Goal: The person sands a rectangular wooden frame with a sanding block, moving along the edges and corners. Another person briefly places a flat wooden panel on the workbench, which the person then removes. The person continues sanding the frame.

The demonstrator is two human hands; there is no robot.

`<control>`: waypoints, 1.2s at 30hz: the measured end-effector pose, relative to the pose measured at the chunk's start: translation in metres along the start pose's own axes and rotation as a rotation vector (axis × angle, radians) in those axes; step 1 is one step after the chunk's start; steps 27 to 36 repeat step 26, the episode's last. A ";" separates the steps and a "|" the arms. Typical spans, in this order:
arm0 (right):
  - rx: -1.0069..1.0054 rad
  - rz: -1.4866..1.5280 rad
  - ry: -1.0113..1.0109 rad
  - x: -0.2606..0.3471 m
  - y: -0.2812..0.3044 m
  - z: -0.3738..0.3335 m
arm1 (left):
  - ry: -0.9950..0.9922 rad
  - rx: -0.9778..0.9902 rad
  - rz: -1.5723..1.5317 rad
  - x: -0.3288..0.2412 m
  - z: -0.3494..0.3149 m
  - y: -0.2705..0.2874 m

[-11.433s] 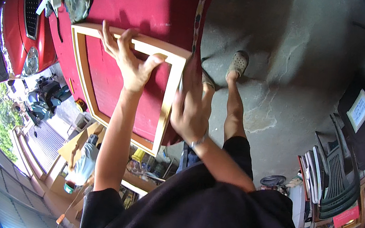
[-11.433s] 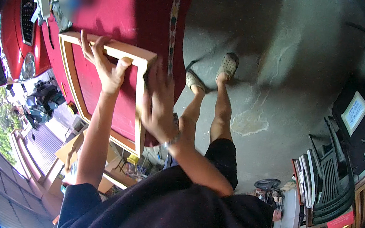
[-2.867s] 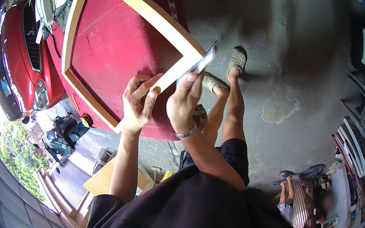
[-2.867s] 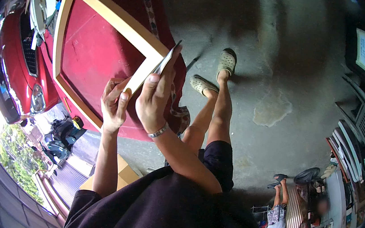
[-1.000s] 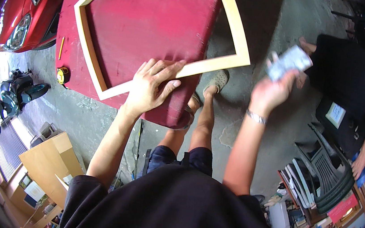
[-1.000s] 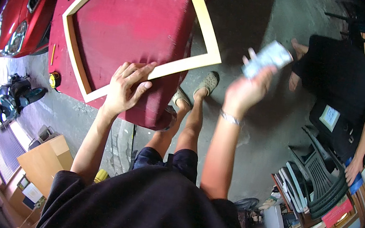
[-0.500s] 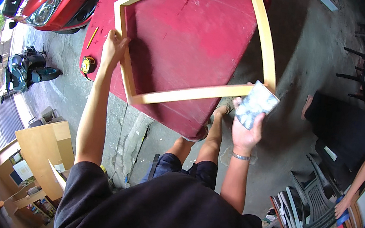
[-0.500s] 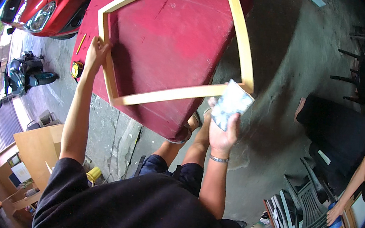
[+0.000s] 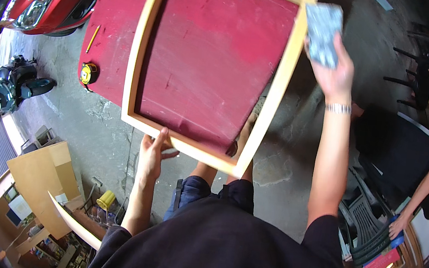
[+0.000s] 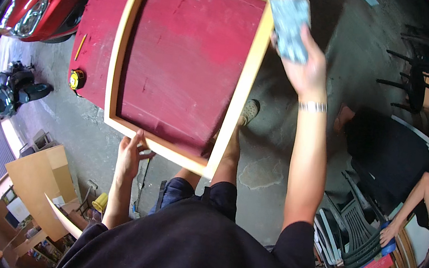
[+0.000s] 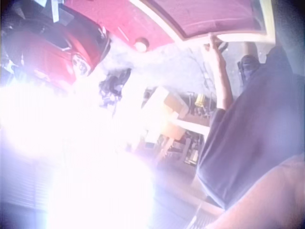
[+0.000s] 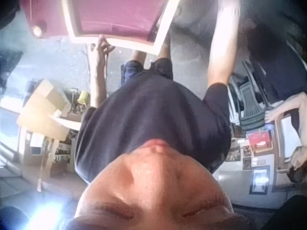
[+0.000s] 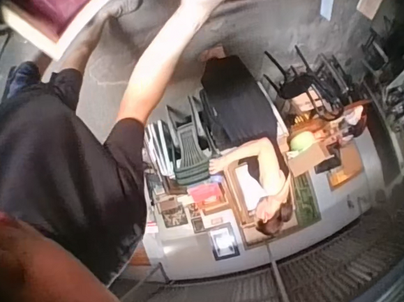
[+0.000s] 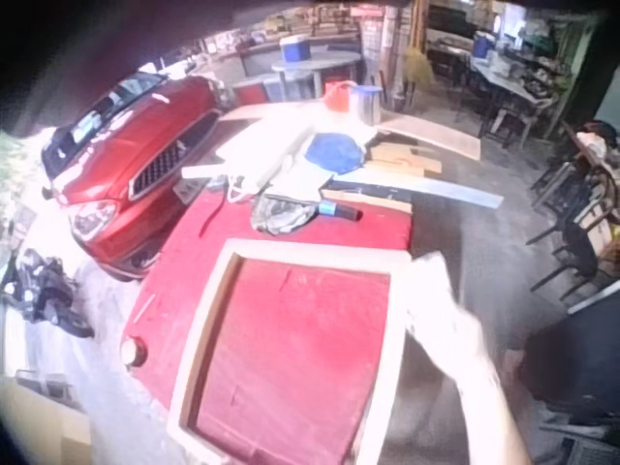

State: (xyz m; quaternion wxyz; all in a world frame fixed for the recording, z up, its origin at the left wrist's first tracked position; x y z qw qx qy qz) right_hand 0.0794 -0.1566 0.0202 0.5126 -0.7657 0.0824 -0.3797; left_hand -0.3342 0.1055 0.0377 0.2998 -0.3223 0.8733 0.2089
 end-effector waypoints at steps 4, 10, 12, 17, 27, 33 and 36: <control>-0.102 -0.174 0.063 0.017 0.004 0.042 | -0.021 0.102 0.111 -0.028 0.026 -0.030; -0.422 -0.800 0.195 -0.002 -0.013 -0.066 | -0.298 0.067 0.853 -0.061 0.025 -0.020; -0.499 -0.772 0.150 -0.034 -0.007 -0.119 | -0.861 -0.009 1.016 -0.089 0.003 -0.042; -0.522 -0.416 0.042 -0.103 -0.019 -0.202 | -1.284 0.364 1.193 -0.076 0.004 -0.096; -0.249 0.005 0.029 -0.109 -0.038 -0.221 | -1.310 0.520 1.197 -0.087 0.018 -0.119; -0.249 0.005 0.029 -0.109 -0.038 -0.221 | -1.310 0.520 1.197 -0.087 0.018 -0.119; -0.249 0.005 0.029 -0.109 -0.038 -0.221 | -1.310 0.520 1.197 -0.087 0.018 -0.119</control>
Point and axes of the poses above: each hand's wrist, its own z-axis towards the middle knuckle, its own y-axis out of the back of the hand, x = y × z, the point moved 5 cm from there along z, towards the middle knuckle, and after that the axes turned 5 degrees about -y, right-handed, at the moved point
